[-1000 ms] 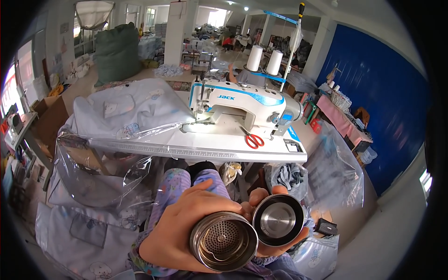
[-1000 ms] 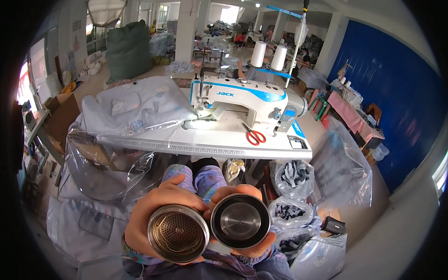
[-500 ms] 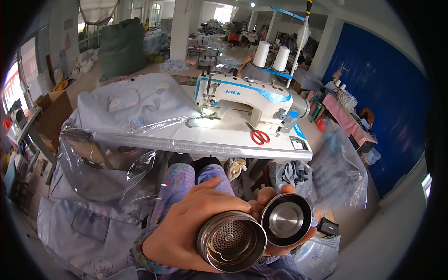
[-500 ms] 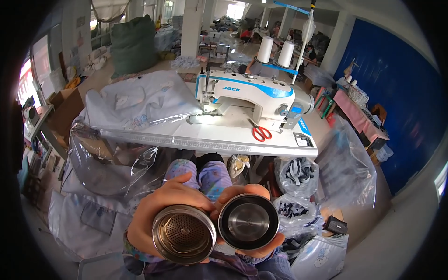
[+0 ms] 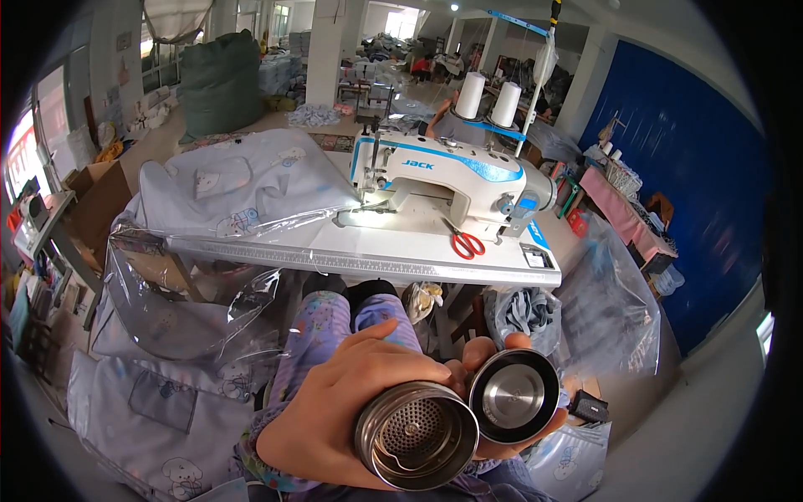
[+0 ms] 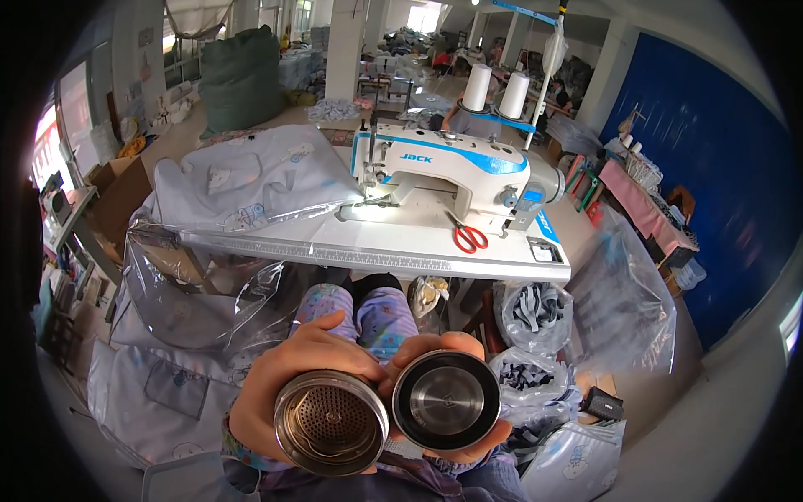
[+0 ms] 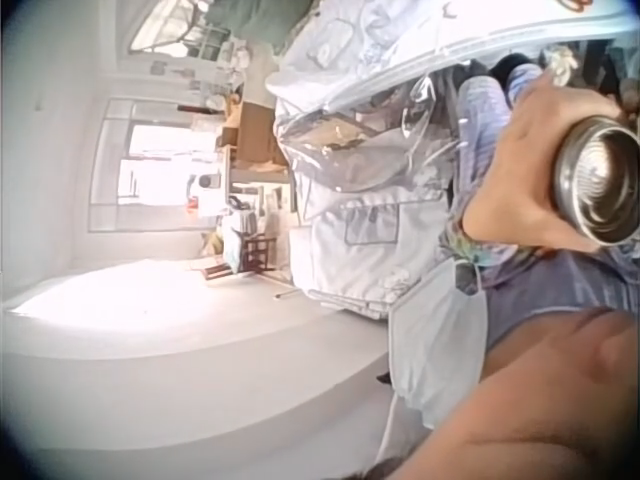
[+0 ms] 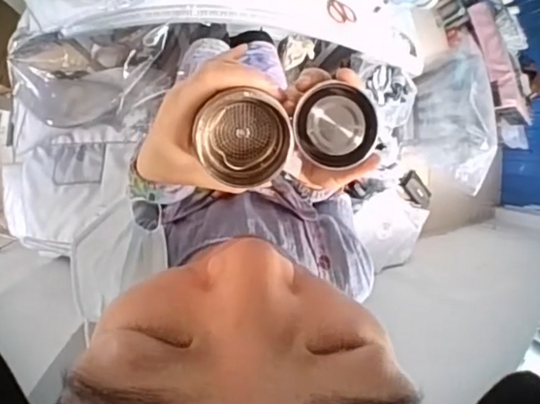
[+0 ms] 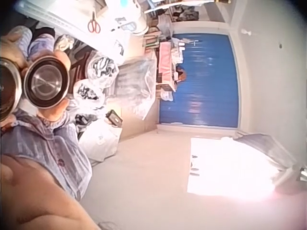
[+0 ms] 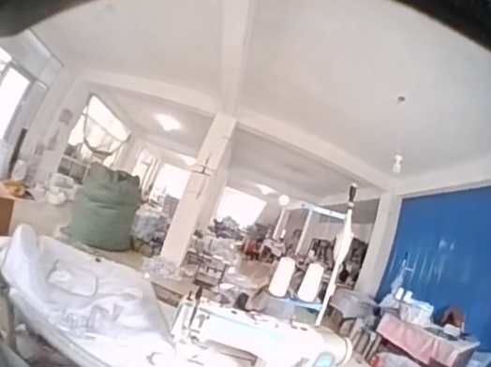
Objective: Sewing fabric and plastic pieces together using an industrial sewing machine in a workshop.
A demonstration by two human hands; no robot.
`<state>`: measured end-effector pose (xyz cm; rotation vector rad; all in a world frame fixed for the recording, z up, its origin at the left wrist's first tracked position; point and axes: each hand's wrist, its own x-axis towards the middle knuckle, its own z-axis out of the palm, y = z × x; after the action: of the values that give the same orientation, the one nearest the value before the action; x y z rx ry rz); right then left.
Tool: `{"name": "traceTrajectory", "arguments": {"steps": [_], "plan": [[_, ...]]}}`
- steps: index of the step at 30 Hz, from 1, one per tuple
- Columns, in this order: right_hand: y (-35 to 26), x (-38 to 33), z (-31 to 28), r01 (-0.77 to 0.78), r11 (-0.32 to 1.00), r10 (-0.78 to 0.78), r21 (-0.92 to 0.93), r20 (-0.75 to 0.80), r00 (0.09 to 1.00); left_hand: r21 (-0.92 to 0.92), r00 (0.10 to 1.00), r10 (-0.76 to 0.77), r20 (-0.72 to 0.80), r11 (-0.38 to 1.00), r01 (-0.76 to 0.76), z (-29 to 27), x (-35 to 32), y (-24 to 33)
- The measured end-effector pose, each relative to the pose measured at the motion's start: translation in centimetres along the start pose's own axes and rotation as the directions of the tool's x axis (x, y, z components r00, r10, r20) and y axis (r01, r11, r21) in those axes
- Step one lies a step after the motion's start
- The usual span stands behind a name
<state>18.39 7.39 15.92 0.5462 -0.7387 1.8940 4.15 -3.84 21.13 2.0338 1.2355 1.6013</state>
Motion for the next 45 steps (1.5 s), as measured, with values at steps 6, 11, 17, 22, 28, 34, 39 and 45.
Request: {"name": "traceTrajectory", "arguments": {"steps": [6, 11, 17, 22, 28, 34, 39, 45], "plan": [[-0.45, -0.03, -0.04, -0.039, 0.999, 0.038, -0.039, -0.005, 0.999, 0.001, 1.0, -0.004, 0.011, 1.0, 0.004, -0.03, 0.08, -0.08], [-0.46, -0.2, -0.13, -0.049, 0.998, 0.049, -0.048, 0.001, 0.999, -0.01, 1.0, -0.007, 0.002, 1.0, 0.007, 0.12, 0.02, -0.01], [-0.43, -0.24, -0.24, -0.052, 0.998, 0.052, -0.034, 0.016, 0.999, -0.008, 1.0, -0.015, 0.006, 1.0, 0.015, 0.09, 0.0, 0.01], [-0.6, -0.06, -0.35, -0.059, 0.998, 0.061, -0.036, 0.043, 0.997, 0.005, 1.0, -0.01, 0.002, 1.0, 0.01, 0.1, 0.0, 0.03], [-0.5, -0.15, -0.23, -0.047, 0.998, 0.048, -0.052, 0.011, 0.999, -0.007, 1.0, -0.01, 0.009, 1.0, 0.01, 0.04, -0.01, 0.02], [-0.54, -0.15, 0.1, -0.06, 0.997, 0.059, -0.055, -0.027, 0.998, 0.0, 1.0, -0.011, -0.003, 1.0, 0.011, -0.01, -0.04, 0.14], [-0.49, 0.05, 0.18, -0.058, 0.998, 0.057, -0.03, -0.008, 0.998, 0.008, 1.0, -0.011, 0.006, 1.0, 0.011, -0.17, 0.09, 0.3], [-0.49, 0.08, 0.16, -0.057, 0.998, 0.057, -0.017, 0.015, 0.998, 0.013, 1.0, -0.006, 0.002, 1.0, 0.006, -0.11, 0.14, 0.41]]}}
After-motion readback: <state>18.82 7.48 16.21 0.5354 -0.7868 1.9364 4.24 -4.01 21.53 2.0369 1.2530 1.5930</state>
